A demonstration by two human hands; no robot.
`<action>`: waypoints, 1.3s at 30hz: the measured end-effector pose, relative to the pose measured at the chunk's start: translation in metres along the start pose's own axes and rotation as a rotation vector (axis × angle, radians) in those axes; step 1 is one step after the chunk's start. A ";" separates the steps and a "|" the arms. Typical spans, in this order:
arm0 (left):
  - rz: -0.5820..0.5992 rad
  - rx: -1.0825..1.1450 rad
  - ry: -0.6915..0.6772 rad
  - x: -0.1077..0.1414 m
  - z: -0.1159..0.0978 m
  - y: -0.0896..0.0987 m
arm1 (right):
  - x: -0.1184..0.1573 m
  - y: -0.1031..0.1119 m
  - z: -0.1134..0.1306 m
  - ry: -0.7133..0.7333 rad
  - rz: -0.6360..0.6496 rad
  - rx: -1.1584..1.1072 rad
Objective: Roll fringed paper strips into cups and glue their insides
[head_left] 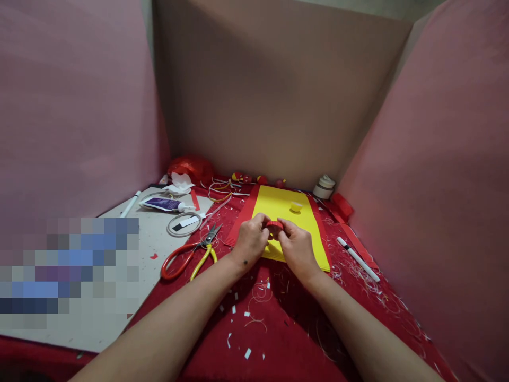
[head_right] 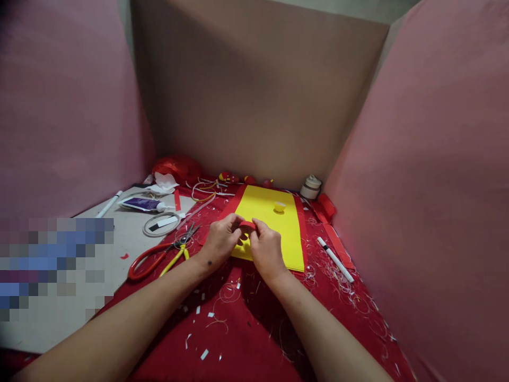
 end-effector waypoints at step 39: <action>-0.038 -0.214 -0.009 0.004 -0.001 0.001 | 0.006 0.007 0.008 0.013 0.096 0.225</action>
Point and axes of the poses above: each hand's wrist, its own x-axis away from the middle knuckle, its own y-axis out of the back of the hand, z = x × y, the point moved 1 cm from there along -x, towards the middle knuckle, and after that the axes turned 13 degrees about y, right-handed, at the moved point
